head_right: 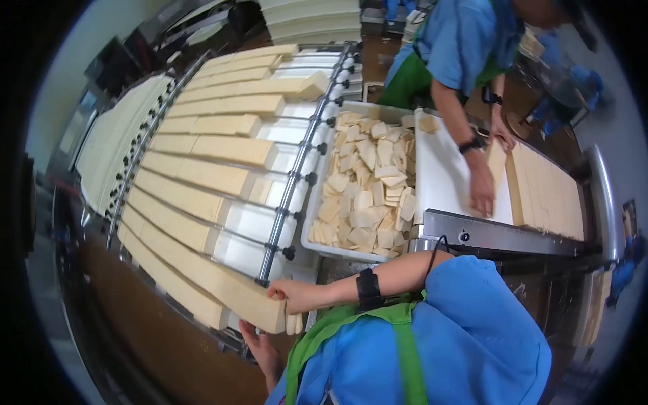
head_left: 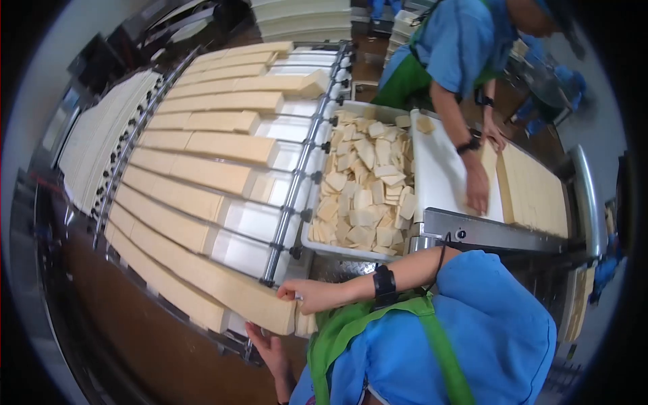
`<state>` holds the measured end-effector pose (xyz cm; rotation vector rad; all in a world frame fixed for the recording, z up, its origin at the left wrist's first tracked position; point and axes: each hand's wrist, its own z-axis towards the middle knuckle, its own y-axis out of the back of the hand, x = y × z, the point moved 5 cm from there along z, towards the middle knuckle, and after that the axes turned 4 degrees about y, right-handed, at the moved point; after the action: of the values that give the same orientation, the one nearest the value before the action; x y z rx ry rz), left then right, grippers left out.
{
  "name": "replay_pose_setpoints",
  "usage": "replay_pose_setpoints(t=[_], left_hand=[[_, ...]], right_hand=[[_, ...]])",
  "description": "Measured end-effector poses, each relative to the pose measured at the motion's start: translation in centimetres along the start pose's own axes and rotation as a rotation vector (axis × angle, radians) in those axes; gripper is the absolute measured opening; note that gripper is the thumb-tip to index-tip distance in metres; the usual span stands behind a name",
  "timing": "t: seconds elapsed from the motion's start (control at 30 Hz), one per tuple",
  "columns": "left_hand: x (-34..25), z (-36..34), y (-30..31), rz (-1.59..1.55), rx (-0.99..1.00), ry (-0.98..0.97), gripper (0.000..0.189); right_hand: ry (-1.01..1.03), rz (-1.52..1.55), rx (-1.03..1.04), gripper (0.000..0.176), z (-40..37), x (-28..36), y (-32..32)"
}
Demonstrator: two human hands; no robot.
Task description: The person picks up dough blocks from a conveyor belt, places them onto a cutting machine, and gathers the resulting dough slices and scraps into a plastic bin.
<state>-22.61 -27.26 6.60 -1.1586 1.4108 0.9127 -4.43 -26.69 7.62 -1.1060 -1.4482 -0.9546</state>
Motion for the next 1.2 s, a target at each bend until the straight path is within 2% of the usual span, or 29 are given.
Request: replay_pose_setpoints(t=[0.13,0.17,0.23,0.37,0.43,0.47,0.5,0.57,0.6,0.63,0.7,0.77,0.87,0.97,1.07,1.13,1.17,1.2], left_hand=[[-0.5,0.0,-2.3,0.218,-0.009,0.001,0.102],[-0.9,0.4,-3.2,0.169,-0.074,0.005,0.106],[-1.1,1.2,-3.4,0.199,-0.098,-0.067,0.106],[-0.4,2.2,-2.2,0.312,-0.081,-0.126,0.106],[-1.1,2.4,-2.2,0.440,-0.089,-0.144,0.105],[-1.4,2.3,-2.2,0.508,-0.094,-0.154,0.104],[-1.6,2.3,-2.3,0.522,-0.093,-0.151,0.104],[-2.0,2.2,-2.5,0.544,-0.098,-0.147,0.102],[-2.0,2.2,-2.5,0.544,-0.102,-0.147,0.102],[-1.9,2.2,-2.5,0.542,-0.106,-0.147,0.101],[-1.9,2.1,-2.5,0.540,-0.101,-0.149,0.100],[-2.0,2.2,-2.7,0.534,-0.083,-0.159,0.099],[-2.4,2.1,-3.1,0.537,-0.112,-0.111,0.098],[-2.4,2.0,-3.1,0.577,-0.111,-0.173,0.094],[-1.7,2.4,-2.3,0.607,-0.120,-0.235,0.094],[-1.4,2.3,-1.3,0.634,-0.152,-0.224,0.094],[-0.7,2.6,-1.1,0.635,-0.150,-0.221,0.095],[0.3,3.1,0.1,0.710,-0.183,-0.318,0.097]], right_hand=[[0.030,-0.100,0.012,0.060,0.0,1.1,-0.1],[0.032,-0.109,0.005,0.060,0.0,1.0,-0.2],[0.057,-0.107,0.016,0.059,0.2,0.1,-0.2],[0.105,-0.106,0.244,0.053,-0.5,0.7,2.6],[0.221,-0.132,0.136,0.052,-1.1,0.3,5.8],[0.278,-0.253,0.040,0.053,-1.7,0.4,7.9],[0.322,-0.178,-0.079,0.052,-2.6,-0.2,10.2],[0.379,-0.335,-0.463,0.052,-5.5,-0.2,15.8],[0.330,-0.410,-0.696,0.051,-7.7,0.3,18.3],[0.456,-0.648,-0.891,0.050,-8.5,-2.9,21.2],[0.287,-0.488,-1.069,0.047,-13.3,-3.1,24.7],[0.179,-0.303,-1.092,0.043,-16.9,-5.1,26.3],[-0.036,-0.320,-1.057,0.034,-20.6,-8.0,26.5],[0.014,-0.409,-1.064,0.029,-22.6,-9.8,24.3],[0.077,-0.716,-1.033,0.027,-23.7,-10.7,21.7],[0.205,-0.883,-0.878,0.027,-23.5,-12.5,20.8],[0.307,-0.907,-0.951,0.025,-23.7,-12.8,20.5],[0.291,-0.890,-0.932,0.024,-23.7,-12.8,20.5]])
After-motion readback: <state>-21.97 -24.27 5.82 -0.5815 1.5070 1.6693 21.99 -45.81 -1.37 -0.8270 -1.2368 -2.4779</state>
